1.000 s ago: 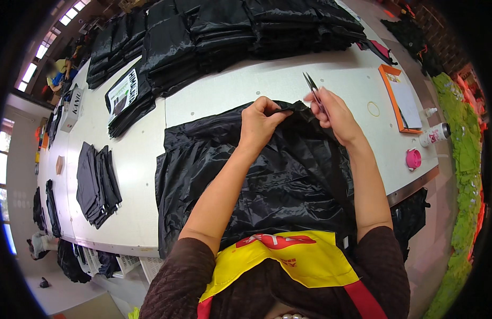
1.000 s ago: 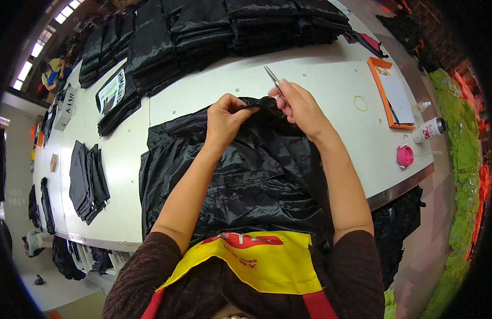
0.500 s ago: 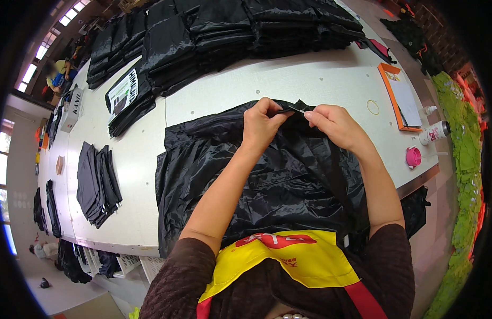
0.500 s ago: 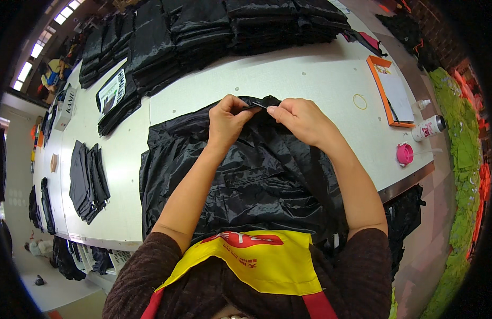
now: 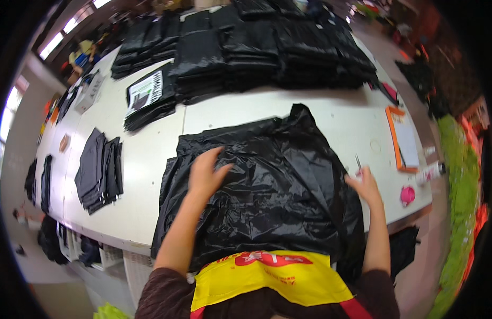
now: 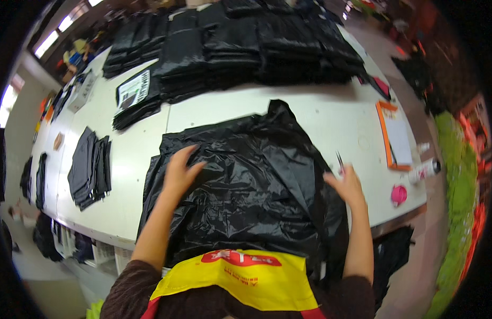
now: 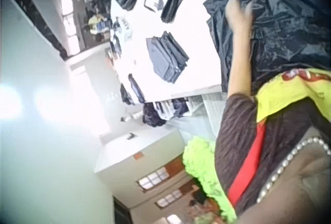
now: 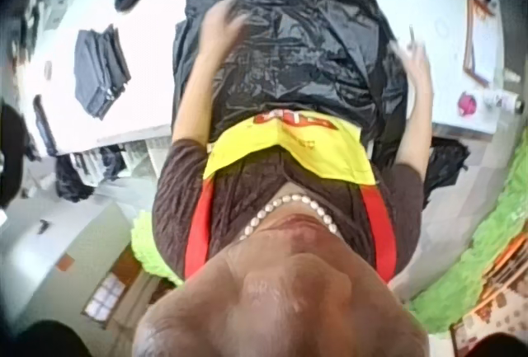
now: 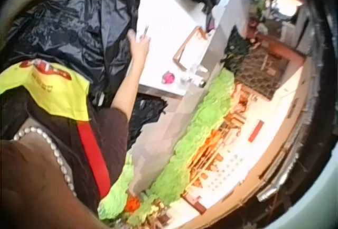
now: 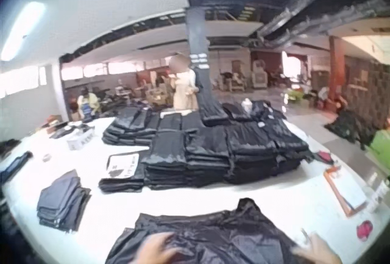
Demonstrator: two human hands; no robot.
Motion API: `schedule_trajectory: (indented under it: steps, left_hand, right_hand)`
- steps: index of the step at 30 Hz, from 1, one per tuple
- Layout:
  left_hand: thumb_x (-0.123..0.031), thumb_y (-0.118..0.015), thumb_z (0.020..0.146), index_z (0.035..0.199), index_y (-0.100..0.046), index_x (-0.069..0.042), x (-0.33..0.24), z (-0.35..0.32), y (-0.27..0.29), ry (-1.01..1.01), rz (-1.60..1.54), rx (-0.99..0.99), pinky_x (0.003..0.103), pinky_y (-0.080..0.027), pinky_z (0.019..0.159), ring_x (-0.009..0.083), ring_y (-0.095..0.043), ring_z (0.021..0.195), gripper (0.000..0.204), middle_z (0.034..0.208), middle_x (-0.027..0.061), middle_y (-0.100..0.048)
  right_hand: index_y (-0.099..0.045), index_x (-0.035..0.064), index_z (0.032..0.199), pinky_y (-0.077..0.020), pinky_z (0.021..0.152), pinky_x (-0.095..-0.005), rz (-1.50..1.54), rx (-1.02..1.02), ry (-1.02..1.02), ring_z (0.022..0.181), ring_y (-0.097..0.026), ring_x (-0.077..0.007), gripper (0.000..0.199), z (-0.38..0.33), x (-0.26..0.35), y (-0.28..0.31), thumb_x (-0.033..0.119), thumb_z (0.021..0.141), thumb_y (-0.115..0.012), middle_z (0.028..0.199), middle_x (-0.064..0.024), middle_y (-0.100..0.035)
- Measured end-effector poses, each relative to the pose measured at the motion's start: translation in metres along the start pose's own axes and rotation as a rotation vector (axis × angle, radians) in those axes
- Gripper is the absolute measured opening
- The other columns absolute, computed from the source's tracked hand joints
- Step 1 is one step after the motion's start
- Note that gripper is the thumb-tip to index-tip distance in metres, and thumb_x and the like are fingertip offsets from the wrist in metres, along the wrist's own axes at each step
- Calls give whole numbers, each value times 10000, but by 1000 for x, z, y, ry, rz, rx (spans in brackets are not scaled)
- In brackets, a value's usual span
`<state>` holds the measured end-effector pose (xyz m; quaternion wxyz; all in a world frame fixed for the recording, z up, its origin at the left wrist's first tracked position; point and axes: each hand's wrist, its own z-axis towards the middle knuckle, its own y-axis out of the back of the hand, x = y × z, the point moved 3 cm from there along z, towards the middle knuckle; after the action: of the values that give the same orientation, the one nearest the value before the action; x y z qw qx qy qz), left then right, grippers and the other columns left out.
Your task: The person folds a black jacket on a white table. They smooth the fabric, fold the sleeves inward, fold the body in half, then fold it again into a compact rectangle and place it on a stack of similar folded items.
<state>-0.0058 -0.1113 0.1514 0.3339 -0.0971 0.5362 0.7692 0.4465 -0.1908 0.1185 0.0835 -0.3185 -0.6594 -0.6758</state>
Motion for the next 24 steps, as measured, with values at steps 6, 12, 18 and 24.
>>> schedule_trajectory:
  steps: [6,12,18,24]
  left_hand:
    - [-656,-771,435,1274,-400,60,164,-187,98,908,437,402,505,-347,978,387,-384,1225,1163,1283,277,-421]
    - [-377,-794,593,1161,-470,-31,96,-227,63,927,157,191,420,-461,816,366,-574,973,739,1013,214,-608]
    - [-134,-656,694,1068,-579,25,69,-263,99,881,-355,21,328,-452,810,225,-604,879,413,942,178,-643]
    - [14,-645,683,1099,-573,34,-26,-251,211,1105,-767,-158,284,-473,802,141,-590,835,423,946,56,-634]
  right_hand:
    - [-430,-15,1064,-453,814,-378,-14,157,-48,933,-570,-313,764,-57,-43,-48,375,541,-829,1017,-201,-559]
    - [-450,2,1024,-458,760,-405,-113,166,42,890,-588,-350,578,-81,6,-94,235,600,-767,952,-188,-597]
    - [-468,-97,1096,-446,820,-336,680,267,-106,926,-567,-236,507,-108,12,-38,79,657,-649,1025,-144,-583]
    - [-412,-46,1240,-395,954,-357,890,77,-34,1074,-519,-238,753,-168,43,88,131,564,-690,1159,-121,-521]
